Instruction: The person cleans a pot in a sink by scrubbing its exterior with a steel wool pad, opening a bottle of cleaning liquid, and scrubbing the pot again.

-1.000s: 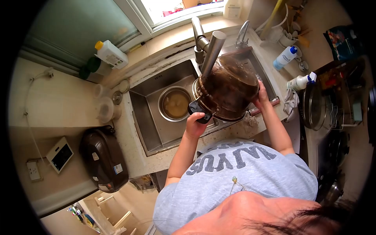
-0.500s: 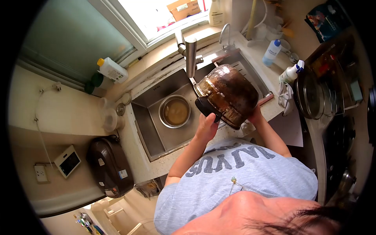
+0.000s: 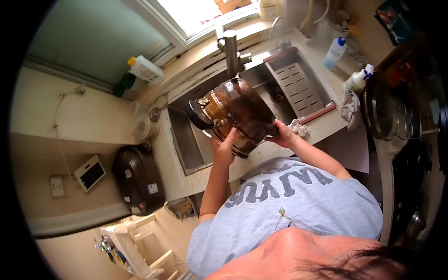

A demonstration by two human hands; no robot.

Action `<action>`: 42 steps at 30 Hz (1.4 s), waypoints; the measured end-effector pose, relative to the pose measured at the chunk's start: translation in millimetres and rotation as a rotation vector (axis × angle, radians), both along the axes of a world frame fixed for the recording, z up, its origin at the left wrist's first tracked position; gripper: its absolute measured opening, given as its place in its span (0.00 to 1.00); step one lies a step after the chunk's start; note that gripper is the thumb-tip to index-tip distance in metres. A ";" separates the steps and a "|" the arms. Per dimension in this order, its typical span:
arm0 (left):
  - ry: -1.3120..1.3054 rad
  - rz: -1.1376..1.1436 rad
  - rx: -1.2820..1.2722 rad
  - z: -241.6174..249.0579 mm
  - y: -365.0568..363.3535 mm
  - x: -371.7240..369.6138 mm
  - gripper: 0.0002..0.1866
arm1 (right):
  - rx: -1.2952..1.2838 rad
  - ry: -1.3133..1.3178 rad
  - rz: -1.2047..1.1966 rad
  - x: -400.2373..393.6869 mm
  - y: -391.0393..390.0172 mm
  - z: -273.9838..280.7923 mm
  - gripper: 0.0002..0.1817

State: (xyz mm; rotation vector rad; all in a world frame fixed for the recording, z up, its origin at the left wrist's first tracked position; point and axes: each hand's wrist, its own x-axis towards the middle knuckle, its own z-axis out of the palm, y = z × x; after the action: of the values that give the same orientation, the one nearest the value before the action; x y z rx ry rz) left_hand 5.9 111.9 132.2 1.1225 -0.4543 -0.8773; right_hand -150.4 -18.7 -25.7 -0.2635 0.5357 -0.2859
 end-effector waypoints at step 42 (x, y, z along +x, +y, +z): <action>0.039 -0.231 0.354 3.3 73.9 84.4 0.20 | -1.818 0.141 0.041 97.0 27.8 122.4 0.14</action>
State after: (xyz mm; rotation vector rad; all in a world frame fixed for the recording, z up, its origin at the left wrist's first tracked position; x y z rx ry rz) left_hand 90.3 185.9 135.5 1.3908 -0.4110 -1.2131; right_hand -53.4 9.1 96.7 -2.0588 0.2605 -0.6602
